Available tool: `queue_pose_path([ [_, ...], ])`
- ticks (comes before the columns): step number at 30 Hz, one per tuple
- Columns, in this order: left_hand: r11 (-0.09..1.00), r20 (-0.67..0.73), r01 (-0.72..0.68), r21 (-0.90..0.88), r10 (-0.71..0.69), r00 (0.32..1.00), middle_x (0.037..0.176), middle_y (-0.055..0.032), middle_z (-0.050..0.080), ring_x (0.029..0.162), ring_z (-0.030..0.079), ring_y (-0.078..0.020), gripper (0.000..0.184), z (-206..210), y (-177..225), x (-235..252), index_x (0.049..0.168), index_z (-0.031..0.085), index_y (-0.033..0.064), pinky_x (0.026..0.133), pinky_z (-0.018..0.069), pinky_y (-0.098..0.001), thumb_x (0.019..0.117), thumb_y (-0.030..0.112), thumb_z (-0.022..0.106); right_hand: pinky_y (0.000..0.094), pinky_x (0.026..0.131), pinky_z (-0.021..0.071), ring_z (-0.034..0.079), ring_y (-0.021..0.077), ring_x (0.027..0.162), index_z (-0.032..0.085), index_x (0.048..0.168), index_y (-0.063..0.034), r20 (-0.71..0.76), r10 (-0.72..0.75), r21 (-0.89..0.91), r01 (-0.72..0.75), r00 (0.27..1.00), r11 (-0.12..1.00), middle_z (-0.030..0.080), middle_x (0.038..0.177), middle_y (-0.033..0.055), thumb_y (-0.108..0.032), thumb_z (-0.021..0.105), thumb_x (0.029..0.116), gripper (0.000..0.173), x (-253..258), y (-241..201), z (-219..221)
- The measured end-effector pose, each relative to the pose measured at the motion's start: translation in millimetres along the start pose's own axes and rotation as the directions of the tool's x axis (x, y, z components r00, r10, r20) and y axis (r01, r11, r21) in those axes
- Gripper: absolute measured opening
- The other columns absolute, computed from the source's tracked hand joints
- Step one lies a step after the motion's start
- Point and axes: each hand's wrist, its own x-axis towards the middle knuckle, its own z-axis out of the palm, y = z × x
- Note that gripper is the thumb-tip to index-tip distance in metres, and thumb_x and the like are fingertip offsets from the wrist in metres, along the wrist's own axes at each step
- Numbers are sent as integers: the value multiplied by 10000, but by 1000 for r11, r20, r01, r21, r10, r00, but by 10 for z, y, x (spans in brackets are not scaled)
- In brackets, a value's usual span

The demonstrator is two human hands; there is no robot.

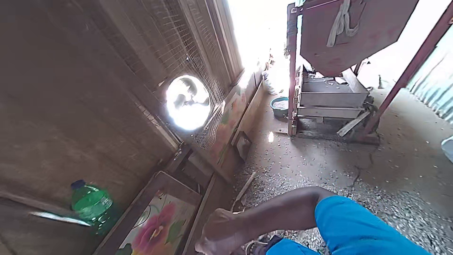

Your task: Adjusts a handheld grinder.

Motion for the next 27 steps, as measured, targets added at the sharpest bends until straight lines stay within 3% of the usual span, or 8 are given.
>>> queue_pose_path([
  [3, 995, -28, 28, 96, -25, 999, 1067, -146, 595, 926, 619, -87, 282, 487, 182, -288, 1266, 453, -123, 859, 513, -228, 1073, 49, 340, 569, 691, 513, 687, 350, 842, 680, 1016, -54, 2, 120, -20, -120, 993, 993, 685, 854, 148, -510, 514, 1034, 486, -309, -8, -10],
  [8, 982, 219, 5, 189, -47, 975, 1055, -179, 617, 953, 646, -95, 274, 402, -70, -228, 1211, 446, -164, 891, 530, -249, 1052, 10, 306, 547, 649, 503, 679, 339, 780, 668, 924, -35, -117, 204, -46, -210, 972, 977, 662, 785, 140, -552, 496, 1022, 554, -824, 194, 32],
  [9, 951, 41, 175, 255, -191, 981, 1034, -166, 608, 910, 625, -85, 253, 584, 28, -235, 1211, 466, -153, 897, 514, -234, 1049, -46, 304, 548, 653, 507, 679, 341, 779, 664, 918, -32, -142, 213, -43, -221, 967, 974, 659, 785, 144, -559, 485, 1025, 567, -896, 276, 59],
  [10, 867, -231, 411, 280, -355, 906, 1001, -134, 604, 851, 586, -85, 247, 751, 55, -133, 1214, 521, -102, 891, 491, -233, 1050, -72, 338, 557, 670, 512, 681, 350, 790, 667, 927, -27, -157, 228, -27, -235, 961, 972, 663, 795, 153, -565, 475, 1029, 580, -951, 361, 91],
  [12, 977, 86, 45, 210, -64, 994, 1016, -105, 645, 903, 665, -75, 252, -55, -968, 65, 1251, 474, -67, 822, 582, -264, 1052, 58, 381, 571, 697, 516, 683, 364, 812, 663, 943, -21, -155, 265, 7, -267, 952, 964, 665, 811, 165, -562, 456, 1034, 586, -1038, 534, 121],
  [16, 962, -168, 242, 128, -219, 961, 984, -133, 707, 872, 712, -207, 287, 128, -1704, 207, 1249, 580, 14, 774, 614, -424, 1067, 219, 493, 557, 688, 520, 684, 353, 793, 651, 912, -32, -153, 290, -42, -299, 945, 953, 659, 787, 154, -573, 409, 1036, 605, -1226, 983, 129],
  [23, 873, -325, 425, 241, -339, 883, 1147, -222, 661, 999, 676, -324, 525, 912, -2187, 412, 1412, 476, 5, 847, 578, -511, 996, 260, 670, 544, 703, 535, 688, 353, 778, 632, 960, -41, -120, 310, -64, -319, 943, 946, 647, 771, 150, -621, 291, 1050, 679, -1682, 1963, 103],
  [27, 840, -379, 470, 271, -355, 854, 975, -214, 696, 820, 712, -306, 483, 1278, -2476, 530, 1330, 520, -9, 727, 609, -468, 967, 242, 716, 563, 717, 525, 691, 376, 816, 632, 956, -34, -71, 360, -14, -362, 930, 932, 657, 806, 172, -601, 261, 1057, 686, -1881, 2449, 104],
])
